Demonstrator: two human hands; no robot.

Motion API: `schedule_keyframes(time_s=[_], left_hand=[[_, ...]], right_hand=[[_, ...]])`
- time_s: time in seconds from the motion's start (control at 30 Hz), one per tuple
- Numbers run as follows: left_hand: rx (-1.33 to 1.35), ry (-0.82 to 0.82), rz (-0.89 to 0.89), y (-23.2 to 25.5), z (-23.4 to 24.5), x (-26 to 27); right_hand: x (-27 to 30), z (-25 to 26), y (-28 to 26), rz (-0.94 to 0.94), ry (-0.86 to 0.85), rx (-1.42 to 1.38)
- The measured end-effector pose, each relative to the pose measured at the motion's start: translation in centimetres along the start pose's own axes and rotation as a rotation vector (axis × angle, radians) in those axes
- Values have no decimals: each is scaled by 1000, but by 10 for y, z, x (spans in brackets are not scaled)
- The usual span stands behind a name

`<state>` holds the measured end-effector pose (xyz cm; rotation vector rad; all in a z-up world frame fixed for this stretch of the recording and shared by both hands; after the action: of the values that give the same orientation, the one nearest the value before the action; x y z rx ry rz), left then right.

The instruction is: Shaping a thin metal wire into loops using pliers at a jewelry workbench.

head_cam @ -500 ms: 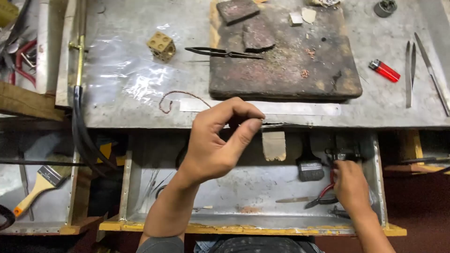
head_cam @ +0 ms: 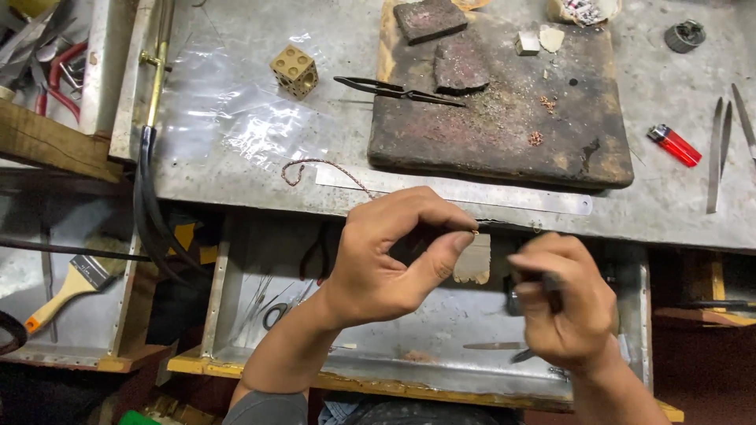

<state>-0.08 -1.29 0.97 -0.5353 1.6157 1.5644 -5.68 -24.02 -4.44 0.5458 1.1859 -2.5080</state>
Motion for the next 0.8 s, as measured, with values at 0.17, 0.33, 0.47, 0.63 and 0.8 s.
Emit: schedule_keyframes(time_s=[0.17, 0.33, 0.47, 0.63, 0.8], left_hand=[[-34, 10, -40, -3, -5, 2], [-40, 17, -44, -8, -10, 5], [-13, 28, -26, -14, -16, 9], [-9, 24, -1, -19, -18, 11], [-18, 37, 34, -20, -20, 11]], right_hand=[[-43, -8, -28, 77, -45, -45], [-45, -12, -20, 19, -25, -74], [-45, -18, -14, 37, -71, -125], [-43, -21, -6, 33, -85, -161], [-45, -22, -7, 1, -111, -193]])
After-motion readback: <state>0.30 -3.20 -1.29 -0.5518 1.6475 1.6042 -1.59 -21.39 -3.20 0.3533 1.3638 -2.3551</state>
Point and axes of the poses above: each hand's wrist, its own x-axis away from the middle knuckle, its own z-axis out of the back of the hand, y = z × x, the point moved 1 cm from there along -x, towards the middle knuckle, and after that the axes turned 13 degrees about -z, right-handed, at the moved point
